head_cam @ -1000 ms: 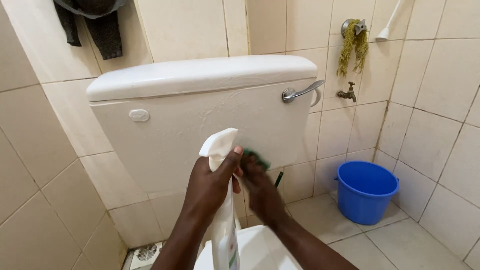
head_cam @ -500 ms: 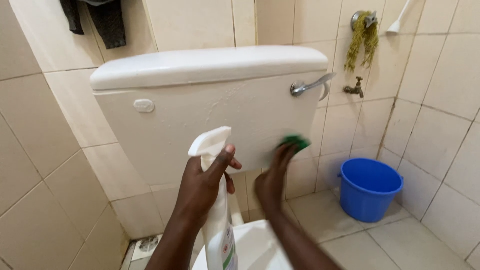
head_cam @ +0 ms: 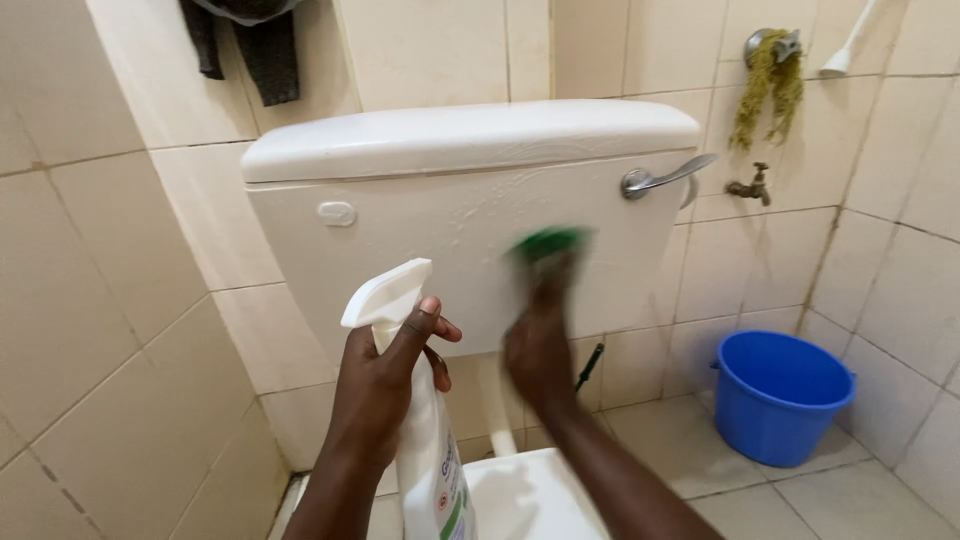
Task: The person sprays cleaning solution onto the toilet tank, seat, and lid, then wipes each surface with a green sponge. The person cleans the tank top, sides, and the seat and lid, moving around the toilet to reach all areas.
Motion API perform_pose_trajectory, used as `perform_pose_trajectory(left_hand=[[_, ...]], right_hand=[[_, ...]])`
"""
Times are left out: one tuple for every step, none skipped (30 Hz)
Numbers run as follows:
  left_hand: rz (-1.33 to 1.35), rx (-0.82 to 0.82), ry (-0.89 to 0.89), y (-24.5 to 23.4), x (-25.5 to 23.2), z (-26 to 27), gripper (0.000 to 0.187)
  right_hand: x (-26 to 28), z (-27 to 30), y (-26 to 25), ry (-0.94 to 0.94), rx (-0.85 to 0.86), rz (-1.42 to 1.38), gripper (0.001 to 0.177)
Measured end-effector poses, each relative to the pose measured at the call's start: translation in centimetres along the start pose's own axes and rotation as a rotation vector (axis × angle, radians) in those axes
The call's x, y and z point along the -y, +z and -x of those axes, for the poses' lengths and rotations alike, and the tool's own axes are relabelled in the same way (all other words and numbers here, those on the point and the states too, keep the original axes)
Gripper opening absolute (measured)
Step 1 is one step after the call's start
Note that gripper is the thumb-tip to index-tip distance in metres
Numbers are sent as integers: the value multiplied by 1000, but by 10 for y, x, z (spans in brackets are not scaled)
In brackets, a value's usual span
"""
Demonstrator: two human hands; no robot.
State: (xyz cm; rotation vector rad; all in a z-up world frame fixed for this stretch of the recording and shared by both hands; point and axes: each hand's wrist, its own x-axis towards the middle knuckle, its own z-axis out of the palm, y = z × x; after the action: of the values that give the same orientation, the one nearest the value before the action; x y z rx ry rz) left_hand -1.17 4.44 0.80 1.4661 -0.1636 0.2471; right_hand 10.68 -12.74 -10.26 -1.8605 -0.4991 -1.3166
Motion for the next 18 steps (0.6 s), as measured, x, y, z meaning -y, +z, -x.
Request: perform_pose_trajectory(left_hand=[[-4, -9, 1, -5, 0, -1, 46], [-63, -38, -12, -8, 0, -1, 44], [-121, -67, -24, -11, 0, -1, 45], [-118, -68, -25, -13, 3, -1, 45], [-65, -55, -14, -14, 4, -1, 43], [-10, -41, 5, -15, 4, -4, 41], [-6, -39, 11, -15, 1, -3, 41], [-2, -28, 19, -16, 0, -2, 40], [3, -16, 26, -16, -1, -1, 39], [3, -21, 32, -18, -5, 1, 39], [-10, -30, 12, -19, -9, 2, 40], [-22, -38, -11, -19, -12, 4, 41], [-21, -43, -6, -20, -11, 2, 41], [-27, -38, 4, -19, -11, -1, 42], [-34, -33, 15, -17, -11, -4, 45], [-30, -26, 17, -13, -12, -6, 45], [-49, -17, 36, -9, -13, -8, 41], [-73, -18, 52, -10, -14, -9, 39]], right_hand=[[-2, -10, 7, 0, 3, -10, 95], [-4, -19, 11, -39, -74, 175, 92], [-6, -29, 15, -80, -150, 359, 91], [11, -22, 10, -82, -147, 360, 91], [28, -16, 4, -202, 192, 258, 77], [45, -13, -1, -327, 523, 152, 68], [30, -13, -4, -333, 520, 155, 68], [15, -12, -5, -368, 542, 238, 72], [0, -10, -5, -402, 564, 322, 76], [-1, -16, -5, -409, 562, 319, 76], [-2, -21, -4, -301, 286, 339, 69], [-4, -26, -5, -191, 13, 351, 62], [3, -23, -2, -196, 12, 347, 62], [9, -21, -1, -350, 96, 356, 66], [15, -19, -1, -503, 181, 364, 72], [26, -34, -11, -504, 179, 372, 72], [37, -47, -21, -421, 139, 202, 61], [51, -60, -25, -335, 102, 22, 49]])
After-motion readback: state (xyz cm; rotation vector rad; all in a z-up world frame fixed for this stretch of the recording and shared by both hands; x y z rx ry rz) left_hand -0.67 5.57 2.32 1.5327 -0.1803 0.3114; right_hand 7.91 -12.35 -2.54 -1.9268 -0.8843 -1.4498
